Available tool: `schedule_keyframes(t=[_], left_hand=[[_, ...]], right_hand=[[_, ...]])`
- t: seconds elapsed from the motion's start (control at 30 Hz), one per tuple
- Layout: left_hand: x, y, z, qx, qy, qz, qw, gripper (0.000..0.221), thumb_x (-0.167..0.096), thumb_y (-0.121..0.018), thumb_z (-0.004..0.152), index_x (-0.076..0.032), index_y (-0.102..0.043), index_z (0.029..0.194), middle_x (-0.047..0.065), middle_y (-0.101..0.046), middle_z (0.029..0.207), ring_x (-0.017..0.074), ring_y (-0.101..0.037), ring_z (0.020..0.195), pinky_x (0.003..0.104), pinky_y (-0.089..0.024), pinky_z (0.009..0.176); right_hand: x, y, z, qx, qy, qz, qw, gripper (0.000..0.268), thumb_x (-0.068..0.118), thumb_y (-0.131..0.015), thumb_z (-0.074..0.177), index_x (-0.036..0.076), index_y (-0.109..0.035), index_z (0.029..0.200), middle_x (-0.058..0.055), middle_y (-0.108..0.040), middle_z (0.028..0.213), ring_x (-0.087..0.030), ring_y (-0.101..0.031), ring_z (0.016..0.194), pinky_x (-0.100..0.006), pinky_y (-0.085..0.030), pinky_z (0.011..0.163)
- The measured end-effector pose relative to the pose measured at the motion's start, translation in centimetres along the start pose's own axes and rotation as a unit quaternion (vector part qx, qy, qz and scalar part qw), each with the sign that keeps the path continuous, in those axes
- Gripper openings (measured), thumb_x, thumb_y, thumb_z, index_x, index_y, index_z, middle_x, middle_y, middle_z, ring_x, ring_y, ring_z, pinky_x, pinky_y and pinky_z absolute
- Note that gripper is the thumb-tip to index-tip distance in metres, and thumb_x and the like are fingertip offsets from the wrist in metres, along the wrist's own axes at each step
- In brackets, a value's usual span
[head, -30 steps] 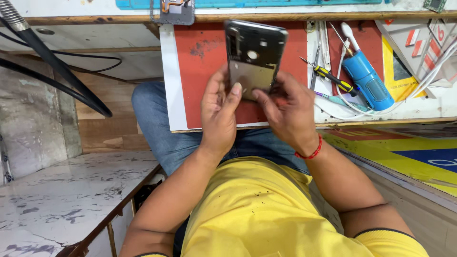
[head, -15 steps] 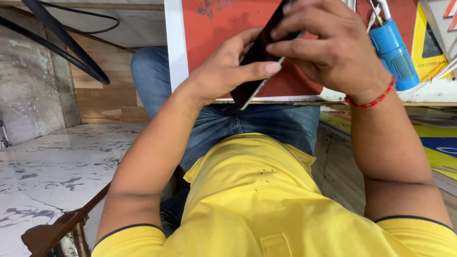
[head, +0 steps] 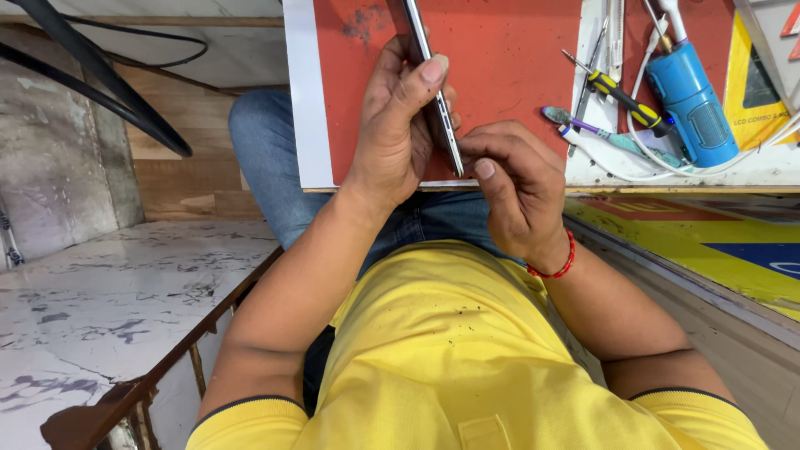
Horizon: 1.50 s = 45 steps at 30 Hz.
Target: The person uses a screwdriver and a hot air gun to remove screws and pry open the back cover of a smartphone. They then separate the screen assembly from the phone body, exposing the internal components.
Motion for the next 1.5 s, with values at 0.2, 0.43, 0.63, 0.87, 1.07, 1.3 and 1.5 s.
schedule_keyframes(t=[0.2,0.43,0.63,0.87,1.07,1.3,1.5], left_hand=[[0.1,0.2,-0.6,-0.047,-0.107,0.063,0.991,0.055,-0.018,-0.081,0.097,-0.005,-0.044,0.135,0.001,-0.059,0.11,0.0071,-0.056,0.098,0.025,-0.048,0.093],[0.2,0.4,-0.8,-0.043,-0.154,0.097,0.982,0.052,-0.015,-0.082,0.1,-0.004,-0.043,0.133,0.003,-0.057,0.109,0.0083,-0.057,0.098,0.026,-0.05,0.093],[0.1,0.7,-1.0,-0.037,-0.167,0.128,0.977,0.054,-0.016,-0.08,0.101,-0.006,-0.042,0.137,0.006,-0.057,0.118,0.0105,-0.057,0.106,0.028,-0.05,0.102],[0.1,0.7,-1.0,-0.015,-0.176,0.143,0.974,0.052,-0.013,-0.079,0.102,-0.006,-0.041,0.137,0.006,-0.058,0.12,0.0103,-0.058,0.11,0.028,-0.05,0.104],[0.2,0.8,-1.1,0.003,-0.169,0.131,0.977,0.052,-0.01,-0.079,0.104,-0.006,-0.04,0.138,0.005,-0.057,0.118,0.0098,-0.056,0.105,0.027,-0.048,0.099],[0.0,0.3,-1.0,-0.015,-0.192,0.154,0.969,0.058,-0.012,-0.081,0.101,-0.007,-0.038,0.139,0.003,-0.054,0.121,0.0085,-0.056,0.11,0.025,-0.05,0.101],[-0.6,-1.1,-0.4,-0.121,-0.234,0.192,0.945,0.061,-0.017,-0.087,0.096,-0.001,-0.041,0.131,0.005,-0.054,0.113,0.0102,-0.054,0.097,0.027,-0.051,0.092]], right_hand=[[0.4,0.5,0.8,-0.011,0.054,-0.152,0.987,0.006,-0.003,-0.063,0.108,-0.004,-0.069,0.11,-0.012,-0.068,0.094,-0.015,-0.065,0.08,-0.025,-0.052,0.071],[-0.8,0.6,1.2,-0.008,-0.019,-0.116,0.993,0.005,-0.005,-0.065,0.105,-0.004,-0.071,0.105,-0.008,-0.067,0.092,-0.009,-0.056,0.068,-0.021,-0.042,0.059],[-1.5,0.5,1.1,0.001,-0.045,-0.094,0.995,0.005,-0.002,-0.067,0.106,-0.004,-0.072,0.107,-0.007,-0.068,0.093,-0.007,-0.056,0.07,-0.02,-0.042,0.058],[-1.9,0.2,0.8,-0.012,-0.048,-0.07,0.996,0.005,-0.001,-0.068,0.108,-0.004,-0.072,0.107,-0.006,-0.068,0.094,-0.005,-0.056,0.068,-0.019,-0.043,0.059],[-2.0,0.1,0.6,-0.011,-0.039,-0.059,0.997,0.006,0.0,-0.068,0.108,-0.005,-0.072,0.108,-0.007,-0.068,0.095,-0.005,-0.058,0.07,-0.018,-0.045,0.06],[-1.6,0.4,0.6,-0.025,-0.021,-0.143,0.989,0.002,-0.003,-0.069,0.106,-0.003,-0.072,0.105,-0.009,-0.07,0.094,-0.009,-0.06,0.068,-0.021,-0.046,0.059],[-0.9,1.3,2.4,-0.026,0.08,-0.268,0.96,0.009,-0.006,-0.073,0.101,-0.002,-0.065,0.105,-0.013,-0.068,0.099,-0.022,-0.071,0.078,-0.03,-0.058,0.07]])
Point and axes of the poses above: each hand's wrist, its own z-axis towards the middle knuckle, its own y-axis out of the back of the hand, x = y × z, the point moved 6 cm from there along z, towards the middle knuckle
